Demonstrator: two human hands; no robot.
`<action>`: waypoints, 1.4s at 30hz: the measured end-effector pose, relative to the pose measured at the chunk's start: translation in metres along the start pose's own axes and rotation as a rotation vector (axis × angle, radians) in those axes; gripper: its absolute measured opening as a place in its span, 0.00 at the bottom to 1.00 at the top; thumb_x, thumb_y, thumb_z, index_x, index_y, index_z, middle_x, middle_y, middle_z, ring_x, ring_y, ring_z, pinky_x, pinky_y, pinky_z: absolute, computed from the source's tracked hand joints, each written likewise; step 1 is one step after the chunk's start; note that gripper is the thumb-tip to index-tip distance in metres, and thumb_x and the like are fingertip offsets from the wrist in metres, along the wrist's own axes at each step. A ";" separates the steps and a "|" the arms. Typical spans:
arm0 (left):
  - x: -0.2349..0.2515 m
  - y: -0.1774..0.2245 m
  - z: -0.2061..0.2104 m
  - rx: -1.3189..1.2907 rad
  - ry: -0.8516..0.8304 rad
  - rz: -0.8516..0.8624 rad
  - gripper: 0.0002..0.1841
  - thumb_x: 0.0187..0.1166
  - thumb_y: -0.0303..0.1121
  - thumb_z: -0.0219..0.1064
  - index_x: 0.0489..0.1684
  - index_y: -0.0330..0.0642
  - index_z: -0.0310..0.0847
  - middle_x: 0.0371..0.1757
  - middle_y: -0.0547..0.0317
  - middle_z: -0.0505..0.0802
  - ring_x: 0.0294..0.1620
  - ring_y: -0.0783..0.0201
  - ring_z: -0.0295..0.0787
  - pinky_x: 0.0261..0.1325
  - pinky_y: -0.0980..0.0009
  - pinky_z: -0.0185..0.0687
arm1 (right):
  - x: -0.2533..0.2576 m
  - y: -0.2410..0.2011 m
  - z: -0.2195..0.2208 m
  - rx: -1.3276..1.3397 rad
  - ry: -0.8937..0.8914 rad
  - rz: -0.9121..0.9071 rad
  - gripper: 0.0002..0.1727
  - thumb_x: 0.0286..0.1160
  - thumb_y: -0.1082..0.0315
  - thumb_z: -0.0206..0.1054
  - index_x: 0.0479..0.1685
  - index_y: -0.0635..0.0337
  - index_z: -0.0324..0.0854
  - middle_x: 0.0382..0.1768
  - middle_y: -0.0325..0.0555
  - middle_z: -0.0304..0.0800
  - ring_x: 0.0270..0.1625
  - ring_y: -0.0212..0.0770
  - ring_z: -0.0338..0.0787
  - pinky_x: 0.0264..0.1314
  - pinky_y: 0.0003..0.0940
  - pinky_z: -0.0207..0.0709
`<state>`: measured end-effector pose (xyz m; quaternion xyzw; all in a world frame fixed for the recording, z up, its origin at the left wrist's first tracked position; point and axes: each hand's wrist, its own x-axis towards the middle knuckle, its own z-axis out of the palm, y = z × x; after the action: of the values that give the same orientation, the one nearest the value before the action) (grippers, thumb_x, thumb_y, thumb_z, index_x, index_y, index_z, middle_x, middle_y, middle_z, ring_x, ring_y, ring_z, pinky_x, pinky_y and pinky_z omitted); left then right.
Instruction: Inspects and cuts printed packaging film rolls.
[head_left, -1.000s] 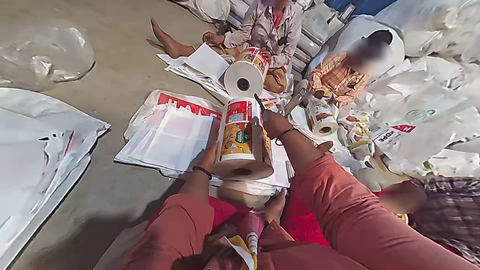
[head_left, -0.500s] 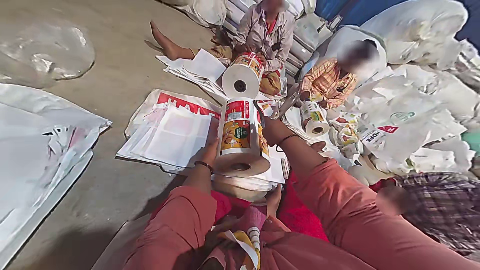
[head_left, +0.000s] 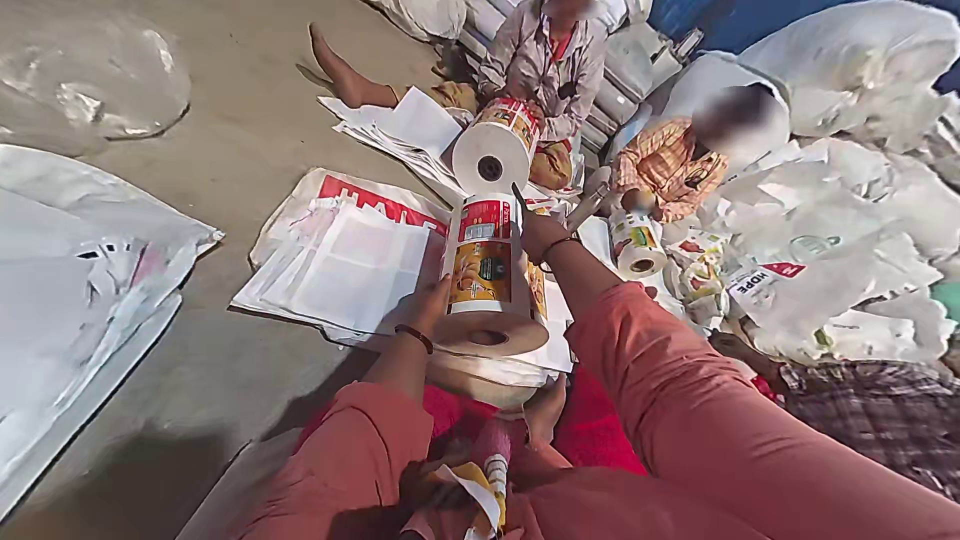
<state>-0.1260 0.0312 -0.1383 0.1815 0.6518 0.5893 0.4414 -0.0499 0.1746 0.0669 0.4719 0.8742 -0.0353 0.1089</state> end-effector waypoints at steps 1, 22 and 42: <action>0.000 0.000 0.000 0.004 -0.003 -0.005 0.34 0.92 0.57 0.48 0.79 0.35 0.73 0.77 0.38 0.81 0.80 0.47 0.75 0.82 0.48 0.68 | -0.002 -0.005 -0.001 -0.035 -0.010 -0.003 0.21 0.83 0.68 0.58 0.69 0.71 0.74 0.50 0.67 0.89 0.46 0.61 0.93 0.52 0.63 0.84; 0.009 0.005 0.011 -0.109 0.092 -0.041 0.29 0.91 0.52 0.55 0.71 0.30 0.77 0.65 0.36 0.87 0.68 0.47 0.85 0.72 0.49 0.79 | 0.038 -0.008 0.002 -0.101 -0.093 0.093 0.28 0.89 0.65 0.52 0.85 0.64 0.54 0.48 0.65 0.88 0.41 0.58 0.94 0.47 0.58 0.86; 0.012 0.002 0.011 -0.151 0.042 -0.008 0.29 0.91 0.49 0.55 0.77 0.32 0.72 0.72 0.37 0.83 0.74 0.50 0.80 0.77 0.52 0.75 | 0.005 0.001 0.019 -0.098 -0.119 0.155 0.36 0.85 0.66 0.60 0.90 0.62 0.47 0.50 0.69 0.88 0.45 0.64 0.94 0.51 0.62 0.86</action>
<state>-0.1245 0.0477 -0.1399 0.1327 0.6152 0.6388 0.4425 -0.0487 0.1762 0.0470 0.5292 0.8278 -0.0121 0.1858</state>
